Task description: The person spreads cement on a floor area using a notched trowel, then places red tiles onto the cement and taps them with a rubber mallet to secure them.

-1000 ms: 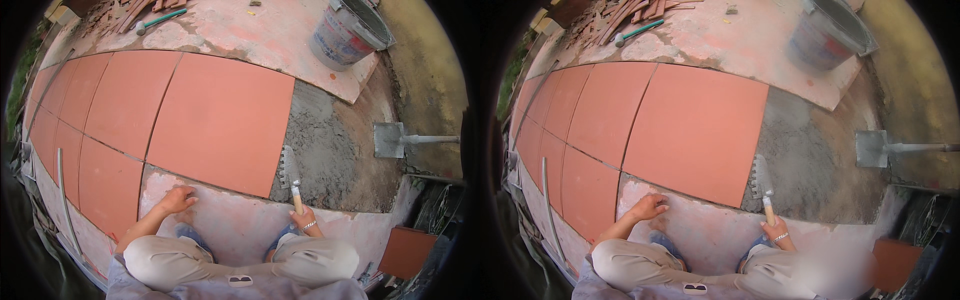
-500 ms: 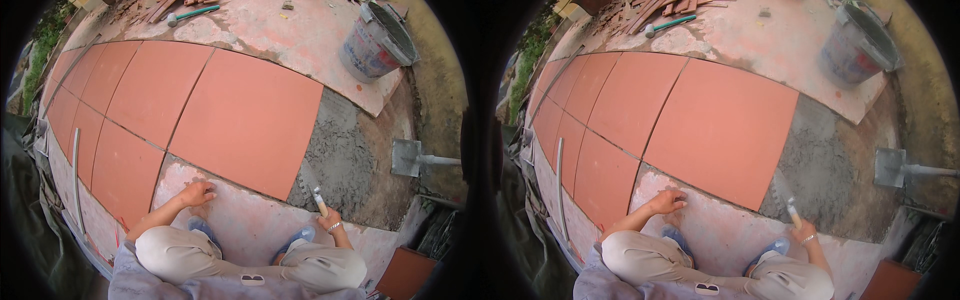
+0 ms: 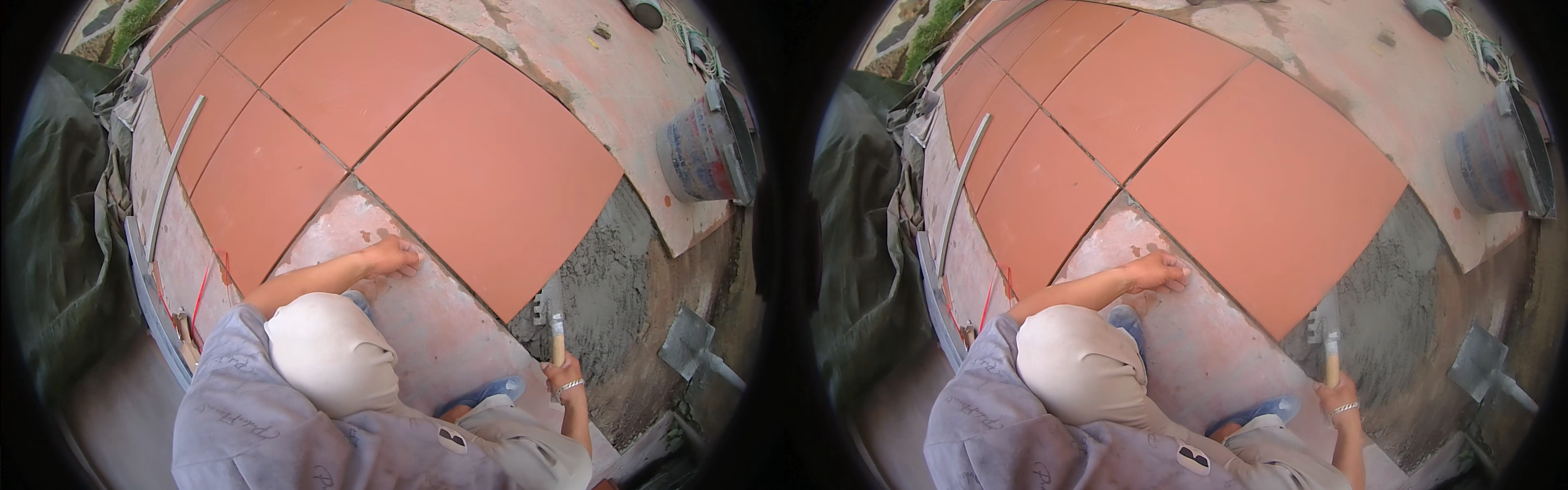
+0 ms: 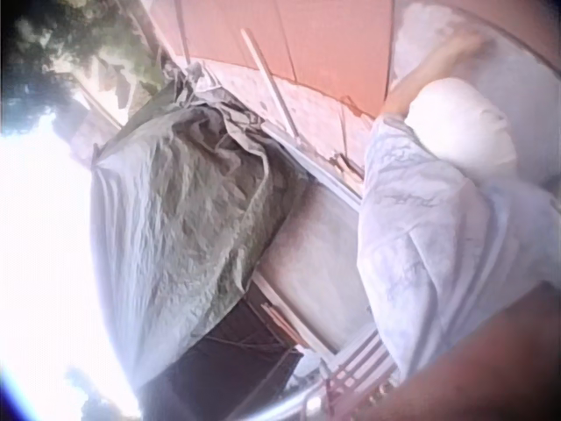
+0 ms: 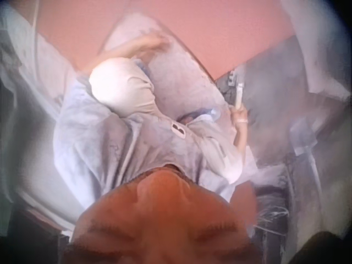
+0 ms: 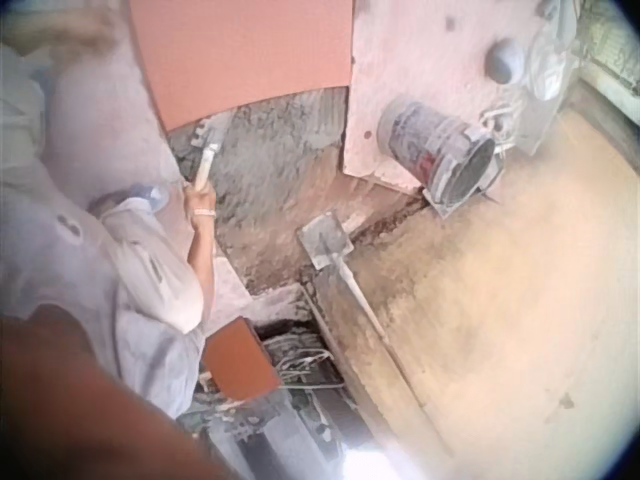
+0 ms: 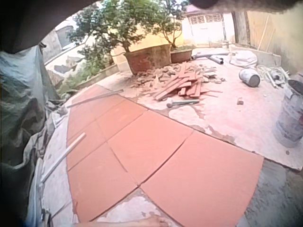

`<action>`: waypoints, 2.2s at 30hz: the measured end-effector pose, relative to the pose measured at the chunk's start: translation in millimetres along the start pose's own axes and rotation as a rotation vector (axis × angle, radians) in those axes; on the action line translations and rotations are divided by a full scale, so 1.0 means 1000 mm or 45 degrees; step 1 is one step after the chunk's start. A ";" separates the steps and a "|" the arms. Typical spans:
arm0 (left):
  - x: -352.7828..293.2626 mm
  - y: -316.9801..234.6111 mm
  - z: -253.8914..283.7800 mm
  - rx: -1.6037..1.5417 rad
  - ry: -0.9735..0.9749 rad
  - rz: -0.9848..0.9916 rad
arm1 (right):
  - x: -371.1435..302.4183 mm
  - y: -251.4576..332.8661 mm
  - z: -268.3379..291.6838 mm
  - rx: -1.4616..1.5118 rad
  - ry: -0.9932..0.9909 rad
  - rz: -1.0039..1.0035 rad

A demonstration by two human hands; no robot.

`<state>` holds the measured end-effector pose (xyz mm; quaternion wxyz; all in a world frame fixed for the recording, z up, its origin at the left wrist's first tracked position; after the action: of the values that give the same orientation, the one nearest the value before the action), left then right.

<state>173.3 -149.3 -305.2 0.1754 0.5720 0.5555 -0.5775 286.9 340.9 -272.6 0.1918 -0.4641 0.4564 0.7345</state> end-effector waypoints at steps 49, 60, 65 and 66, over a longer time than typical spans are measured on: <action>-0.017 -0.042 -0.062 -0.602 -0.230 -0.298 | -0.066 0.043 0.029 -0.298 0.026 -0.045; -0.128 -0.203 -0.086 -0.218 -0.248 -0.792 | -0.092 -0.108 0.072 0.081 -0.831 -0.274; -0.144 -0.295 -0.084 0.072 -0.295 -0.948 | -0.074 -0.171 0.095 -0.052 -1.180 -0.680; -0.144 -0.309 -0.082 0.135 -0.304 -0.979 | -0.072 -0.179 0.096 -0.029 -1.186 -0.690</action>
<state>-6.9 -43.1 -23.5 -0.0196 0.2597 0.6740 -0.6913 399.7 524.1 -284.2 0.5514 -0.1925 0.1789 0.7918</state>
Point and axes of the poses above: each hand's wrist, its own x-axis towards the middle knuckle, its own z-axis out of the back of the hand, y = z × x, the point moved 3 cm from there along x, towards the middle knuckle, and after that the axes turned 14 degrees about y, right-handed, at the moved point
